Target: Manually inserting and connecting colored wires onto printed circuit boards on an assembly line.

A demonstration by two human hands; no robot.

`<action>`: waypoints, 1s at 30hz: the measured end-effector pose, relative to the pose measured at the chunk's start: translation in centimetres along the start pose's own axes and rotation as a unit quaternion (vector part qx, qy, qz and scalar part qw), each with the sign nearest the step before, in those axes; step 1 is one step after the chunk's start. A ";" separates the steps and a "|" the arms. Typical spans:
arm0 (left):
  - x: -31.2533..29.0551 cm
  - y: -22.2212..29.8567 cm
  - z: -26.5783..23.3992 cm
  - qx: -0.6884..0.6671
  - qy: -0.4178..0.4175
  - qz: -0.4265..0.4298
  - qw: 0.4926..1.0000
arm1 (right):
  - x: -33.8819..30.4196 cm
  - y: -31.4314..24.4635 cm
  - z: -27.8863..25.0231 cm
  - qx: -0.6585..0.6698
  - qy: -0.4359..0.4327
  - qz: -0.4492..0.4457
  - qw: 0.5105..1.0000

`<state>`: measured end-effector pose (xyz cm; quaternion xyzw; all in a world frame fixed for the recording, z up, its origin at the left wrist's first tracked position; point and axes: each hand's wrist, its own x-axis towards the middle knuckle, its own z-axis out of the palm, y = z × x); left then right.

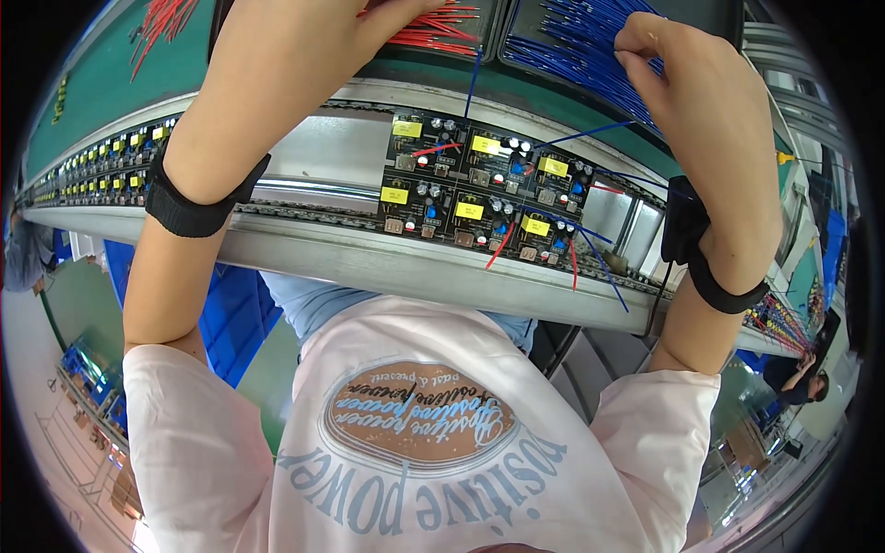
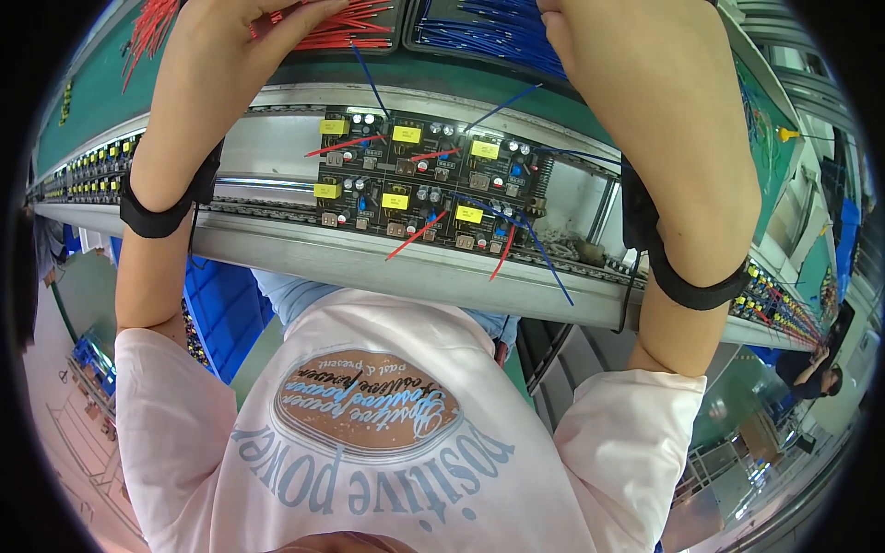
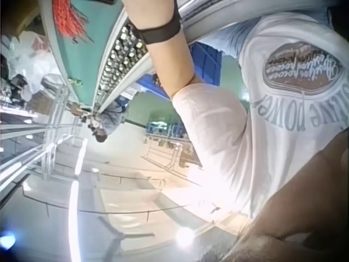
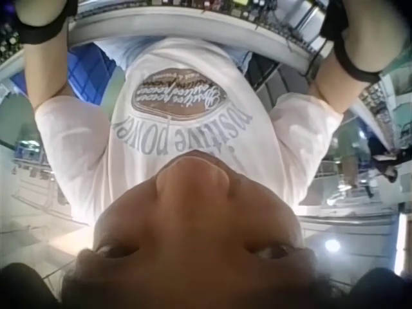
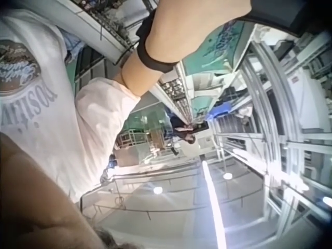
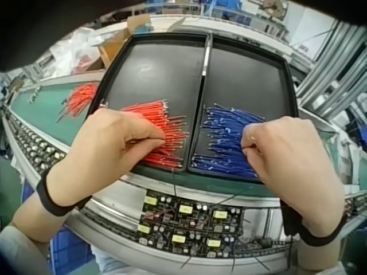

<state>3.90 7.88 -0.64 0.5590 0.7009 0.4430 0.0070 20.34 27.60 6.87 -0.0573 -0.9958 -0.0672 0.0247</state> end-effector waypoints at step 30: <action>-10.5 11.5 2.4 0.117 -0.044 -0.129 0.984 | -1.6 -1.2 -0.1 0.021 0.230 -0.129 0.964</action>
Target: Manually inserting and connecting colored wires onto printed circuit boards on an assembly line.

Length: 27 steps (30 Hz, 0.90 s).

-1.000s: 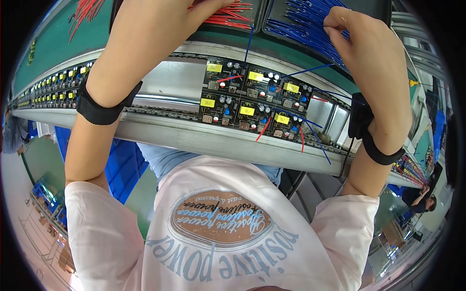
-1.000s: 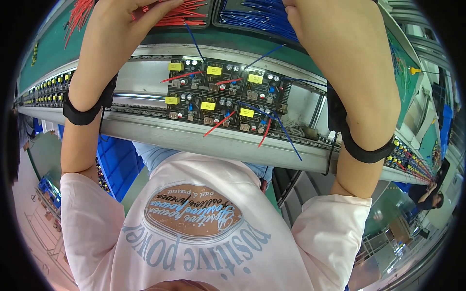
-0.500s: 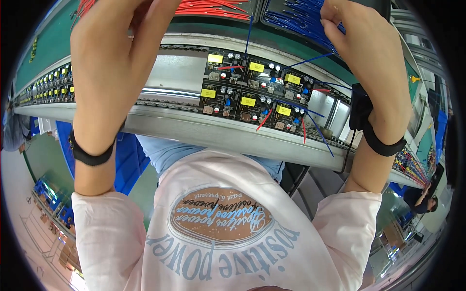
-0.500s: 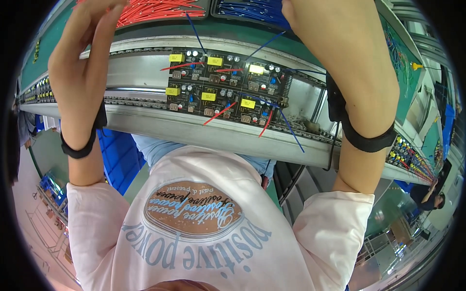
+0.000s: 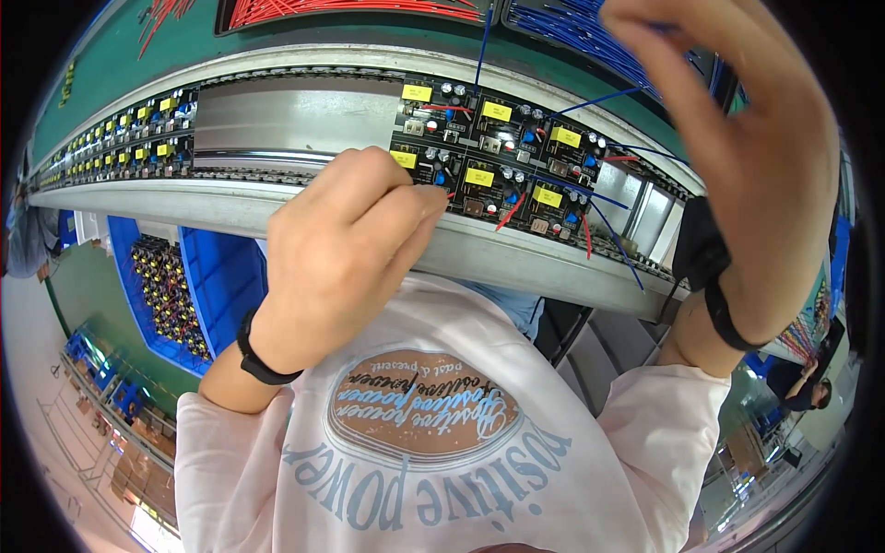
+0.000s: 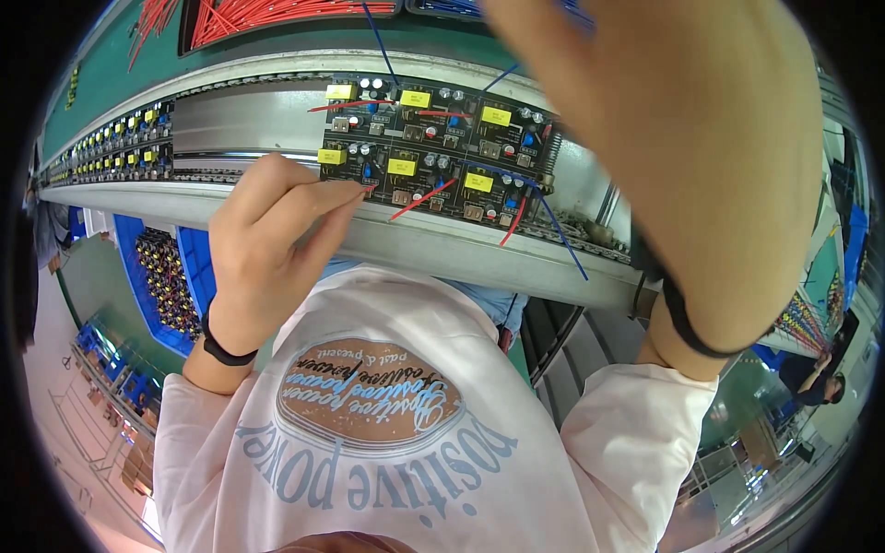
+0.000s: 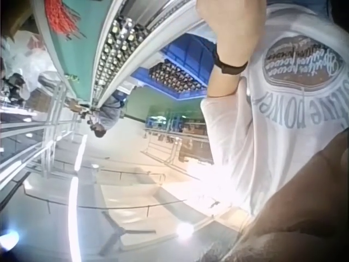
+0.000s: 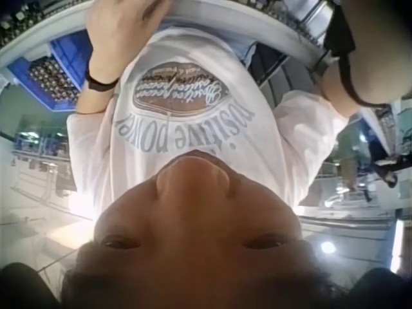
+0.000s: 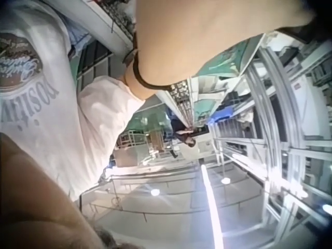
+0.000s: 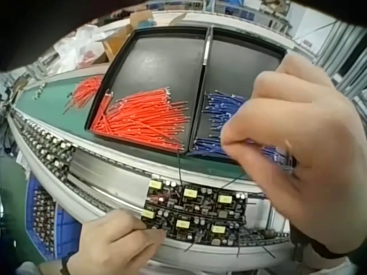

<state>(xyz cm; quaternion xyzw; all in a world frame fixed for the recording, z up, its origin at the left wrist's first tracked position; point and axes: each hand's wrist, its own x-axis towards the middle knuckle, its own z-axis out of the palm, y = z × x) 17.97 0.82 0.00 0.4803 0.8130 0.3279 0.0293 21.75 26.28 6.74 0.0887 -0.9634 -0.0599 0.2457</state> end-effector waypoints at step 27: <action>1.4 0.5 0.8 0.125 -0.015 0.062 0.990 | 1.4 -5.2 0.0 0.050 -0.092 -0.036 0.994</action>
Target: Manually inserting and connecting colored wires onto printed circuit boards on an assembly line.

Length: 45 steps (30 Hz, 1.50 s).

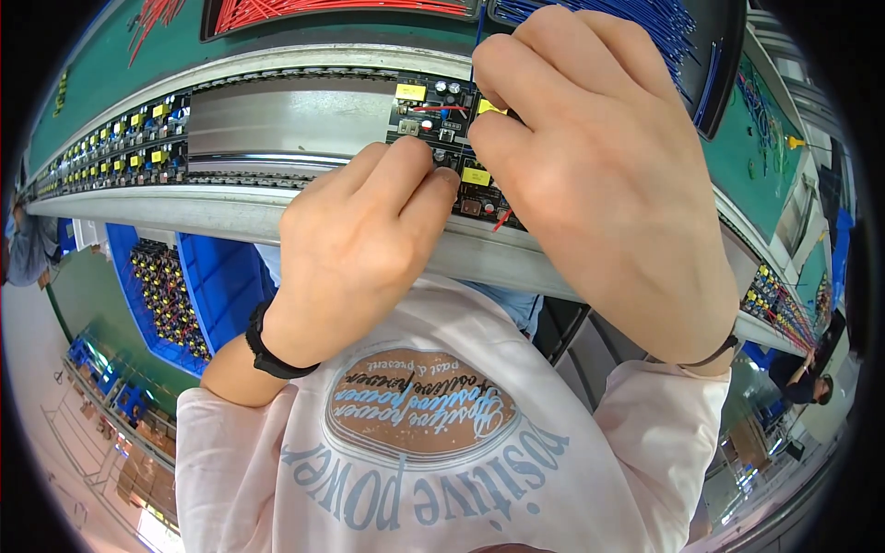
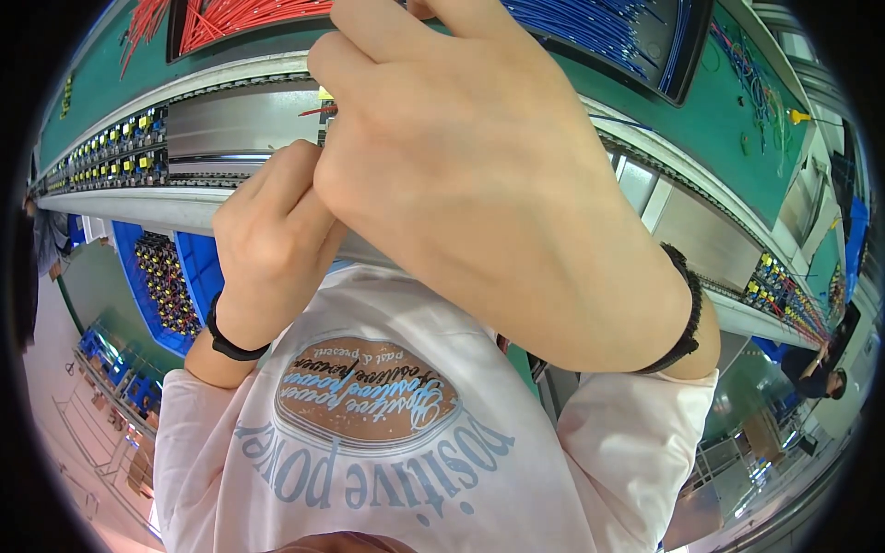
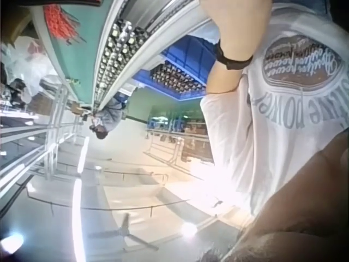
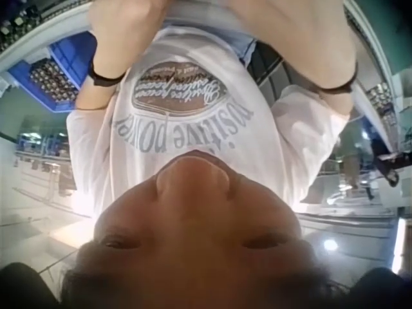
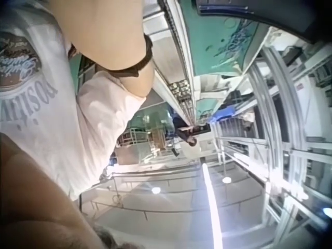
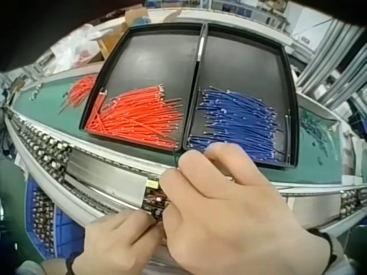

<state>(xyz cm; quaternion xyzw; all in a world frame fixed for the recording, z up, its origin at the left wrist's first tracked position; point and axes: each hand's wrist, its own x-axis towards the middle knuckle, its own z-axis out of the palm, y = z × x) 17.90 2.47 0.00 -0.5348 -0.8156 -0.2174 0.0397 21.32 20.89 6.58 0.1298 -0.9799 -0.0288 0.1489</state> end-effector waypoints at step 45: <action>-4.2 -1.9 0.4 -0.089 0.044 -0.079 0.992 | -2.4 0.3 0.1 0.095 -0.056 -0.053 0.992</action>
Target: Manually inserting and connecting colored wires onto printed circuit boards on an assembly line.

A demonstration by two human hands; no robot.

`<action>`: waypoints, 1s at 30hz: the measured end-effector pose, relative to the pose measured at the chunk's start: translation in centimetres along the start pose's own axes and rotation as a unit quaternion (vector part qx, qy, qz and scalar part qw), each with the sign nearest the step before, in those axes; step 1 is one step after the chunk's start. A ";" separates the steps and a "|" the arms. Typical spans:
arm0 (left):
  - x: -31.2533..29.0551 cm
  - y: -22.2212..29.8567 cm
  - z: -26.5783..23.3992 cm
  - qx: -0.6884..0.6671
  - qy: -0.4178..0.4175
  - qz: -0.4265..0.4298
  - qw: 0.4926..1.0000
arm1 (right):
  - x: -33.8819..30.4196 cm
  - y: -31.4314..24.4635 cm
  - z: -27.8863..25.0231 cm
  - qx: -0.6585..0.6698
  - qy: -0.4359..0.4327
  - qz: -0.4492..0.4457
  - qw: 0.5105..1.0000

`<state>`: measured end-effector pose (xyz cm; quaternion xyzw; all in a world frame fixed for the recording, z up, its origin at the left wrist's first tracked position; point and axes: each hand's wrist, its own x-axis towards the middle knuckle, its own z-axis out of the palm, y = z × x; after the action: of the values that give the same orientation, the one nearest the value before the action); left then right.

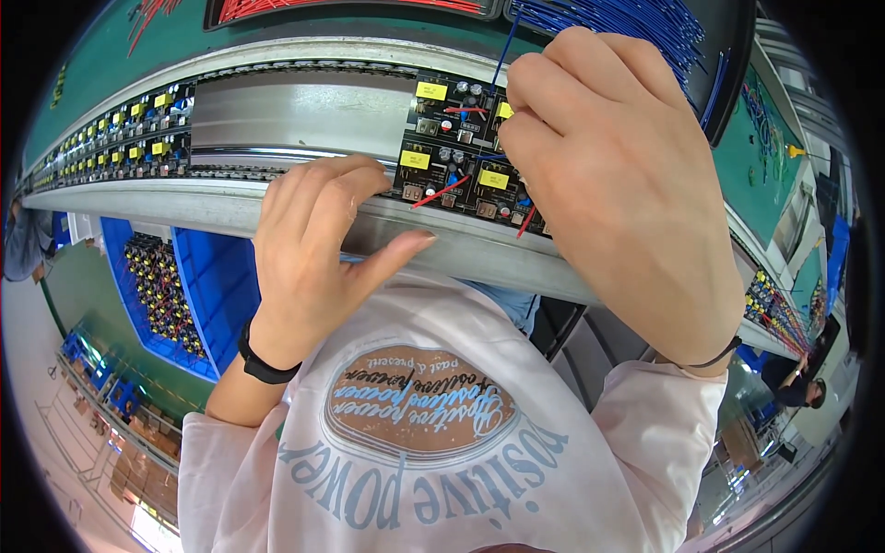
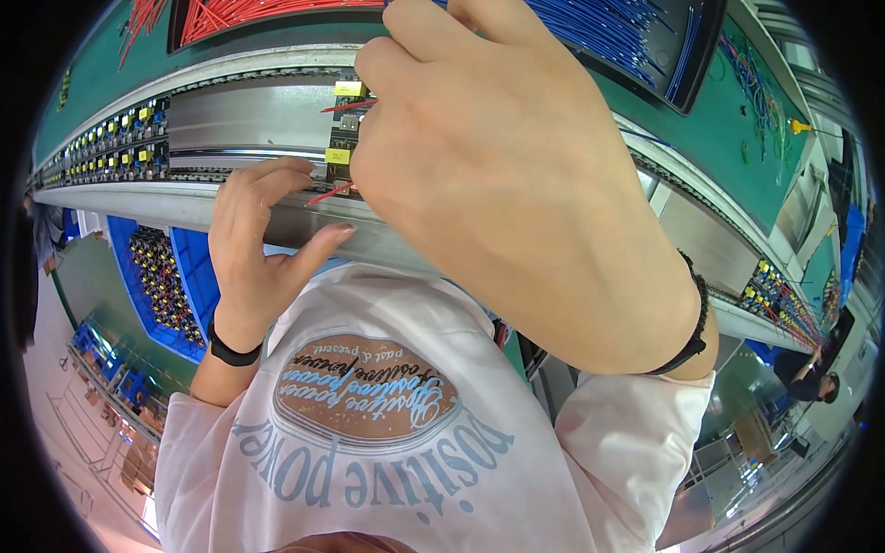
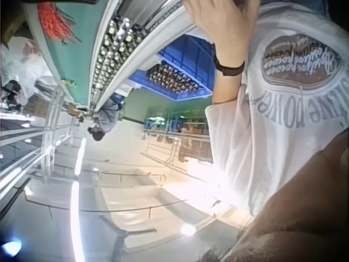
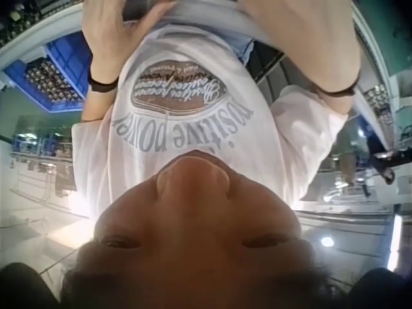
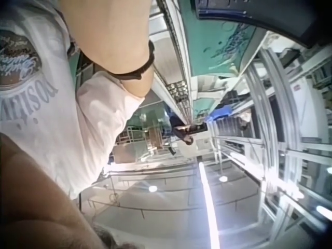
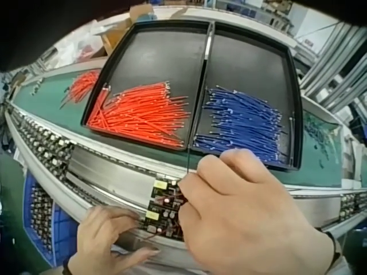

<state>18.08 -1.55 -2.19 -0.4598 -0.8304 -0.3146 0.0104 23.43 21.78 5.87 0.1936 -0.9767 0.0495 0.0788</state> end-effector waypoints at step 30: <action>0.1 0.1 0.8 -0.012 0.001 0.008 1.000 | -0.4 -1.1 -0.3 -0.040 -0.044 0.023 0.998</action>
<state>18.30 -0.95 -2.75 -0.4658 -0.8230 -0.3251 0.0082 24.23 20.94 6.18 0.1697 -0.9846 0.0038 0.0426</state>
